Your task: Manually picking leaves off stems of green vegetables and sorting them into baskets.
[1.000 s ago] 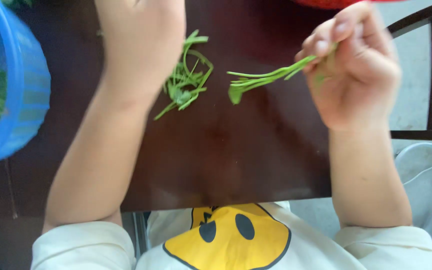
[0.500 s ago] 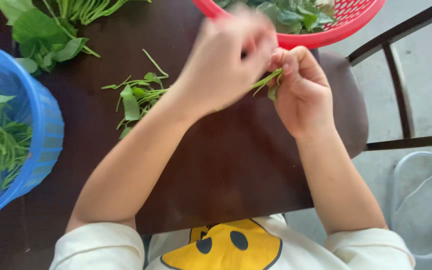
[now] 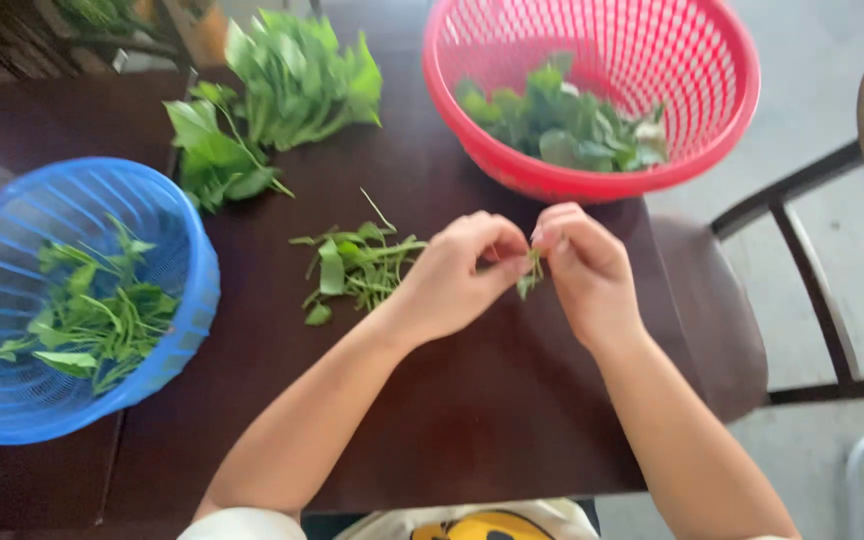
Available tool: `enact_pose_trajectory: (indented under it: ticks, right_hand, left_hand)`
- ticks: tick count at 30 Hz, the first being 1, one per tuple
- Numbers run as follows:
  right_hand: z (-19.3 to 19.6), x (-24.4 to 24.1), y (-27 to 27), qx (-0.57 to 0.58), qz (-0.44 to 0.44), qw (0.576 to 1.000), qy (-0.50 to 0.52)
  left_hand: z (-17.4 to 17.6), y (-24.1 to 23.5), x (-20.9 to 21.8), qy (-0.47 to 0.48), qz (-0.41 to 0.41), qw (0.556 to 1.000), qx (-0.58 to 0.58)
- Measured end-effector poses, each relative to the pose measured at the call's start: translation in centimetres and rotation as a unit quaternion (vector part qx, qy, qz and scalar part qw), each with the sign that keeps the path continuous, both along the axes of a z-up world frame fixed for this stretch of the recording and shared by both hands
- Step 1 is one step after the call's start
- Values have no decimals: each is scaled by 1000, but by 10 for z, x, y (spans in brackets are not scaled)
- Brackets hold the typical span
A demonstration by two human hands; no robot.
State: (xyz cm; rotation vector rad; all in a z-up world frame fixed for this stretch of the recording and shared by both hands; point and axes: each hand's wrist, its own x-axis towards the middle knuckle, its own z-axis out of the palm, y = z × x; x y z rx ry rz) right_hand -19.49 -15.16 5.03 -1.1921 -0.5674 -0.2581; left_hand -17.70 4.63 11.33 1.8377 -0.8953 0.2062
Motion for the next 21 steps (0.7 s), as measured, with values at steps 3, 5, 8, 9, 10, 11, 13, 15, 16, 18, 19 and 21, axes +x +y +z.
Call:
enact_pose_trajectory:
  ticks: [3,5,8,9,10,11,13,15,16,18,19,21]
  right_hand:
    - [-3,-6,8,-54,-57,997,-20]
    - [-6,-11,13,-124,-119,981,-91]
    - [4,-22,24,-182,-197,945,-188]
    - [4,-24,25,-180,-196,945,-189]
    - [5,-25,26,-204,-228,926,-219]
    - [5,-26,26,-227,-260,905,-249]
    - [0,-25,25,-234,-274,895,-264]
    - [-21,-31,21,-242,-288,884,-279]
    - [-40,-37,17,-221,-189,924,-247]
    - [-31,-53,20,-204,-83,951,-217]
    - [-2,-63,31,-250,-66,901,-349]
    - [-15,-61,29,-289,-48,828,-478]
  left_hand:
    - [11,6,-9,72,20,997,31]
    - [11,10,-10,189,31,981,40]
    - [2,10,-11,228,20,973,16]
    - [-1,9,-12,227,22,974,17]
    - [-4,7,-14,241,19,970,8]
    - [-6,4,-15,255,15,967,0]
    - [-3,-2,-19,246,45,968,7]
    - [-15,-2,-11,236,75,969,13]
    - [-27,1,-1,194,141,970,36]
    - [-38,7,14,149,209,965,48]
    - [-35,13,21,99,240,965,35]
    - [-10,36,31,42,271,962,21]
